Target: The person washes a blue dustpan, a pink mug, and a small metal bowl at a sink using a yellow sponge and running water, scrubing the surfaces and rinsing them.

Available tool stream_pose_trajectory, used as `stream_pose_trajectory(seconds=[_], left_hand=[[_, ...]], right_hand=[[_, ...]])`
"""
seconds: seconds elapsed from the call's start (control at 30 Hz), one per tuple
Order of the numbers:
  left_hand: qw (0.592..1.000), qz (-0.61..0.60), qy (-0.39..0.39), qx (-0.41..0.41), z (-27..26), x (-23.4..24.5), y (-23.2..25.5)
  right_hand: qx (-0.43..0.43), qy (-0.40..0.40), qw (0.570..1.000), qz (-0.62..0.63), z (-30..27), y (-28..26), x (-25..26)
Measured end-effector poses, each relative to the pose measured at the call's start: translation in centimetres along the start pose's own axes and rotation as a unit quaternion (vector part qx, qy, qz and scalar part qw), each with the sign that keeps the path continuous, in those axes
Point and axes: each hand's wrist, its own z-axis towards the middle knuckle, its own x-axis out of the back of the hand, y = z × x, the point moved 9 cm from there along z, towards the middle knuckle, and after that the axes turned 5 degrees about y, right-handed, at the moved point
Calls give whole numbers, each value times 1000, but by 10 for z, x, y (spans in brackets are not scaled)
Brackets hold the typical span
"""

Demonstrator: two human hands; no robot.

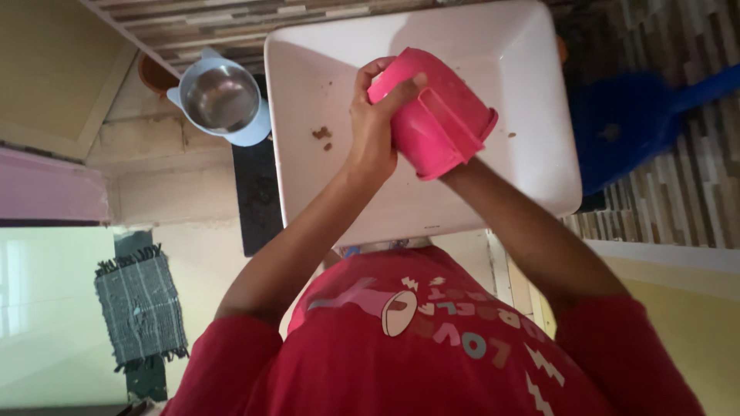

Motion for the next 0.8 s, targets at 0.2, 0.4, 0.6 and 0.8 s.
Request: stream_pose_trajectory(seconds=[0.2, 0.4, 0.6, 0.8], left_hand=[[999, 31, -14, -19, 8, 2, -4], [999, 6, -30, -28, 40, 39, -33], [987, -116, 52, 95, 64, 95, -65], [957, -153, 121, 216, 19, 125, -72]], right_hand=[[51, 35, 998, -18, 7, 15, -3], [5, 73, 989, 129, -22, 1, -15], [42, 35, 980, 190, -49, -12, -18], [53, 105, 962, 246, -81, -30, 16]])
